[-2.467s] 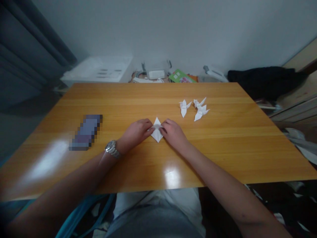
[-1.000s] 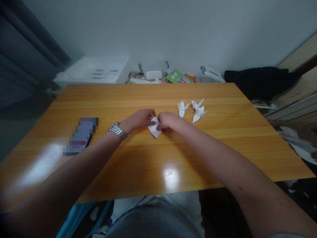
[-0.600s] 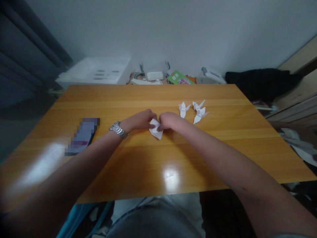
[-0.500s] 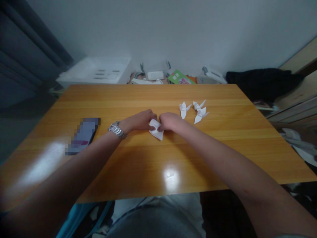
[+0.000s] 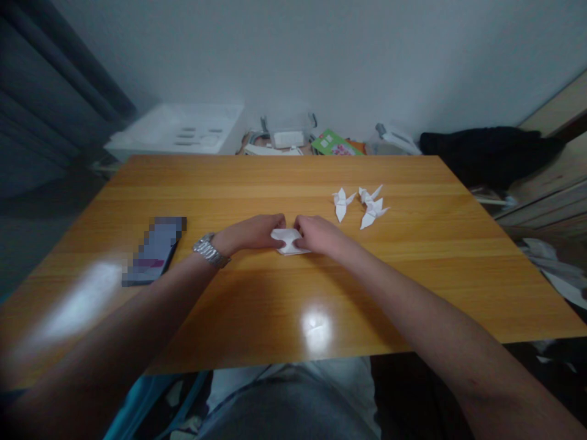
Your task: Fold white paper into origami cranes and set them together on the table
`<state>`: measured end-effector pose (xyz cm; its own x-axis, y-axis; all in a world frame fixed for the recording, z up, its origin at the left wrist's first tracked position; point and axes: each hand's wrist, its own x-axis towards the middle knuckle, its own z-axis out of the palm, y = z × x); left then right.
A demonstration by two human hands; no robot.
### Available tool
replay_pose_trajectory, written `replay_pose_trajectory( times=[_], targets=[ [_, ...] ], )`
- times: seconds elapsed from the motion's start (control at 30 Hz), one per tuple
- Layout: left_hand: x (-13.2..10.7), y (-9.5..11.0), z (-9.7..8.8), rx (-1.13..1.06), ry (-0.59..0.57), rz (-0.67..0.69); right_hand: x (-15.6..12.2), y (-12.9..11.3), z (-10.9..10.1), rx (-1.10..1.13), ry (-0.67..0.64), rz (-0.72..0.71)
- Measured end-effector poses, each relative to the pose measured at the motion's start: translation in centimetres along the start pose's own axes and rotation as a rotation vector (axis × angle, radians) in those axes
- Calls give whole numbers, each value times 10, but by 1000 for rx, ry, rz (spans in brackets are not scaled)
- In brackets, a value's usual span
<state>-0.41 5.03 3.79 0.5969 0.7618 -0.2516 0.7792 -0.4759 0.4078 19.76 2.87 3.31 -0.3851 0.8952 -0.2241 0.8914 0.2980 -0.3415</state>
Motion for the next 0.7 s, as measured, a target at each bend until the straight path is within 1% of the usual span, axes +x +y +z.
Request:
replay_pose_trajectory(
  times=[0.03,0.17,0.27,0.37,0.5,0.53,0.63,0.7],
  targets=[
    [-1,-1,1,-22,1,11,-2,1,2,30,22,3],
    [-2,-5,6,-126,7,88,-7,2,10,103,112,-59],
    [-2,-9,13,-177,57,106,-11,0,13,132,184,-82],
    [-3,-11,18,-264,143,125,-15,-2,14,210,254,-89],
    [-6,-6,23,-389,342,122,-18,-4,18,386,342,-48],
    [-7,-3,24,-411,375,122,-18,-3,20,428,358,-36],
    [-11,5,26,-475,411,121,-18,-1,26,510,408,-39],
    [-14,10,27,-462,413,100,-18,0,30,520,443,-72]
  ],
)
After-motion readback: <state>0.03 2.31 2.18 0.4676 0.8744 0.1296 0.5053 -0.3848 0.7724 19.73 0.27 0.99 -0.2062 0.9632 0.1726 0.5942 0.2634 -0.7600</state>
